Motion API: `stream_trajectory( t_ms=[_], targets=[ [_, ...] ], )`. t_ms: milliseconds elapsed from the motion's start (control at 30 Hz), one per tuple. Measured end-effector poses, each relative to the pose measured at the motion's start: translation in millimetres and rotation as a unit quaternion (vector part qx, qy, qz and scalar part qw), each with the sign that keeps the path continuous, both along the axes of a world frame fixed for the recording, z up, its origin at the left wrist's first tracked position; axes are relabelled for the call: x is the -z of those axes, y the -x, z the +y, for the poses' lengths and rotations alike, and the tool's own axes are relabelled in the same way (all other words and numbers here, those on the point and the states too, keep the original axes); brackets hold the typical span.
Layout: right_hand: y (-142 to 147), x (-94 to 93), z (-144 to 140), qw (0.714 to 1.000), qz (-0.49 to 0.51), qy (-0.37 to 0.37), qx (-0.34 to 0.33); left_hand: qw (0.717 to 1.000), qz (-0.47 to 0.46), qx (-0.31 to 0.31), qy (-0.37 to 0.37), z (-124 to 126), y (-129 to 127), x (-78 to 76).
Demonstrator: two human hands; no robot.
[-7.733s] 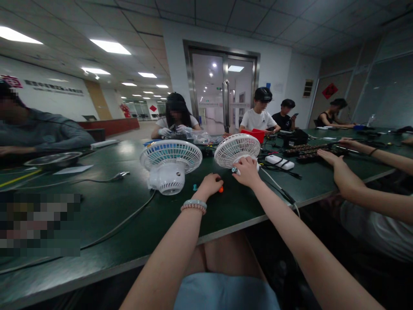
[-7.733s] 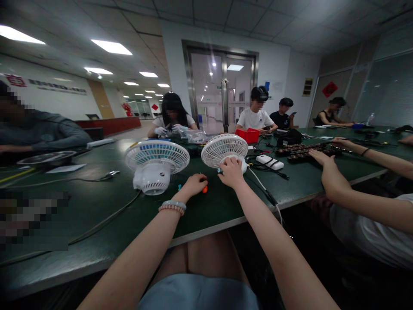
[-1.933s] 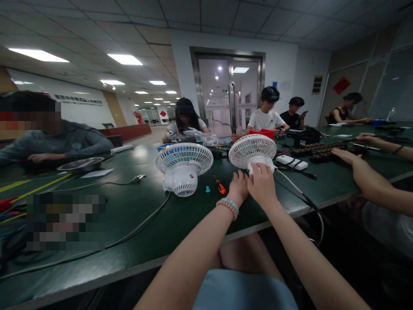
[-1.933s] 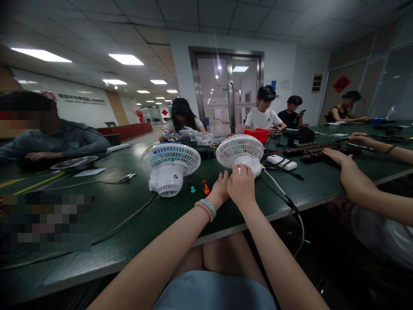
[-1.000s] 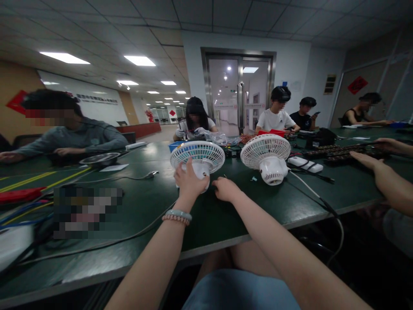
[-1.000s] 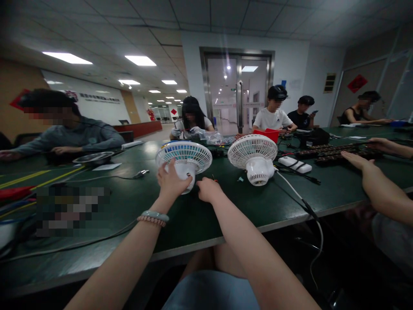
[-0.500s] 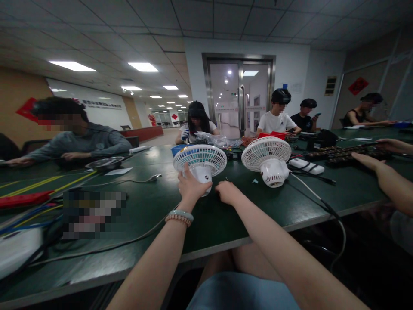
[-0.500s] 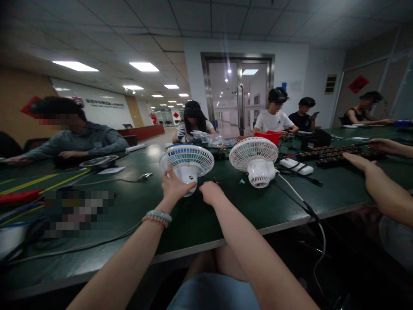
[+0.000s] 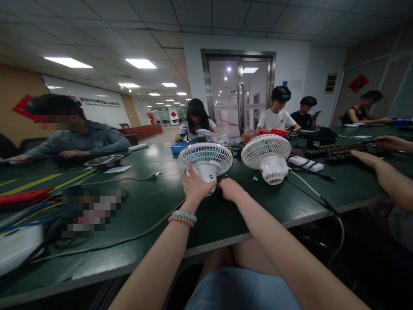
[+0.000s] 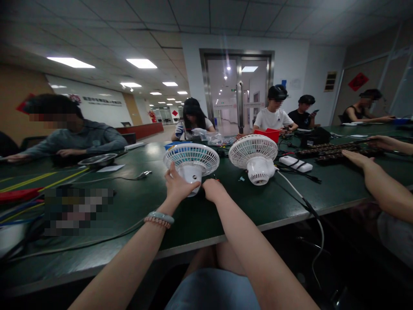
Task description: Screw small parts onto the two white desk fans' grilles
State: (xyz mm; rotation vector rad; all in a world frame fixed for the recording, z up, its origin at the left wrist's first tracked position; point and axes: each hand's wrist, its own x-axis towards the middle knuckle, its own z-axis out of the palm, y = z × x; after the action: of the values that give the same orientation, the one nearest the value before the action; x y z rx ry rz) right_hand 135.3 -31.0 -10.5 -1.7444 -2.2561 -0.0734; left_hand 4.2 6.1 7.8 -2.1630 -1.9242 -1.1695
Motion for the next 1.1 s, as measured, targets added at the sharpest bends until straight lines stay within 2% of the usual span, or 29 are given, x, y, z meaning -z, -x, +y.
stream_trajectory(
  t_ms=[467, 800, 1100],
  targets=[
    [-4, -0.1, 0, 1.0, -0.023, -0.007, -0.012, 1.0, -0.014, 0.014, -0.003, 2, 0, 0.0],
    [-7, 1.9, -2, 0.999, 0.009, -0.04, -0.009, 1.0, -0.009, 0.011, 0.004, 3, -2, -1.6],
    [-9, 11.4, 4, 0.996, 0.048, -0.069, -0.028, 1.0, -0.011, 0.015, -0.005, 4, -1, 2.5]
  ],
)
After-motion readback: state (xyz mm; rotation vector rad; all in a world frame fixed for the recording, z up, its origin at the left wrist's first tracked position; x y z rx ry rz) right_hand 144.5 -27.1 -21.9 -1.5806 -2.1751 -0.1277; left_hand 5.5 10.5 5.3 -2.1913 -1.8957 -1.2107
